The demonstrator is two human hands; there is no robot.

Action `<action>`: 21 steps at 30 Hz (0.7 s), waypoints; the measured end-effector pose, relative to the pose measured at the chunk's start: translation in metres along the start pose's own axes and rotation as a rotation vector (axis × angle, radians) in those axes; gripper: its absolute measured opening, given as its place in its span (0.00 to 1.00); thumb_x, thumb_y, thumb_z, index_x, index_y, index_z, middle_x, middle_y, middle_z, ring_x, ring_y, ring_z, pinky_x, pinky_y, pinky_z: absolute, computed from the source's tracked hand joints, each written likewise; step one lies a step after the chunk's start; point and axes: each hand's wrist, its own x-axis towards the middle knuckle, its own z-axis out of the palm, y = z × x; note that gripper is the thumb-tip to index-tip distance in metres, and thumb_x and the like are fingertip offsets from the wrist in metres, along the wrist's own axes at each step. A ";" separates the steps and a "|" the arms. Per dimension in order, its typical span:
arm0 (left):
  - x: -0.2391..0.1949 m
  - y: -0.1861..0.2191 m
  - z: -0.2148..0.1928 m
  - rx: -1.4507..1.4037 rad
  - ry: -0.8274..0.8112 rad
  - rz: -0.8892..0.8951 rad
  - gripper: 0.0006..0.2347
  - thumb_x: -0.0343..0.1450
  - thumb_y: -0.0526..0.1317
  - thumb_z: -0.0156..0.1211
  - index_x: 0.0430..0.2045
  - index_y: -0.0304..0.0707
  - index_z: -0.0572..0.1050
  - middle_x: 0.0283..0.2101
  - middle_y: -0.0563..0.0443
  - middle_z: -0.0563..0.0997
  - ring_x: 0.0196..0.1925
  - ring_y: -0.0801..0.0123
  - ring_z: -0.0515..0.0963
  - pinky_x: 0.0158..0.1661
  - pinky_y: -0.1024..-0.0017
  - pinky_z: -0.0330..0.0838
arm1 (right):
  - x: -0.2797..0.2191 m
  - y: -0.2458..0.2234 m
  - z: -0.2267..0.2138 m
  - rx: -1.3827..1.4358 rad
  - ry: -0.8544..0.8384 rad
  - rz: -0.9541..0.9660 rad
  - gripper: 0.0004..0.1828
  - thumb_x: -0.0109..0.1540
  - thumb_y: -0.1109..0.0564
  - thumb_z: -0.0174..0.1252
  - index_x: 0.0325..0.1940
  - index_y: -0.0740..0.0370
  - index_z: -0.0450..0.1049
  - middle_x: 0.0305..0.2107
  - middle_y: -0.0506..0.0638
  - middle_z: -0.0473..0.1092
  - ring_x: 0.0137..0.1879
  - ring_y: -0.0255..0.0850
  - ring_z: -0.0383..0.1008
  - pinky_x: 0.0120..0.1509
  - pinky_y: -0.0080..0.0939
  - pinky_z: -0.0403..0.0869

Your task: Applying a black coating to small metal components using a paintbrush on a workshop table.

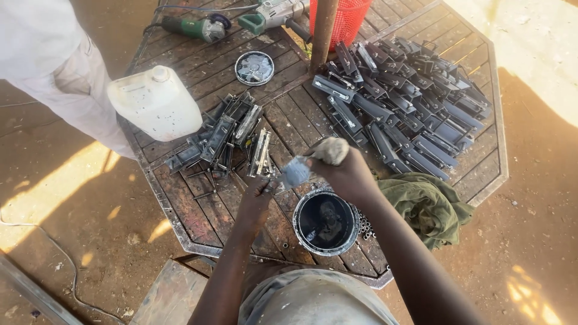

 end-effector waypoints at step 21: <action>0.035 -0.044 0.001 -0.771 0.030 -0.203 0.09 0.75 0.36 0.61 0.25 0.32 0.75 0.24 0.46 0.75 0.28 0.64 0.78 0.37 0.65 0.80 | -0.002 0.010 -0.023 0.424 -0.141 -0.226 0.12 0.57 0.64 0.66 0.44 0.71 0.79 0.34 0.58 0.77 0.41 0.38 0.76 0.46 0.40 0.77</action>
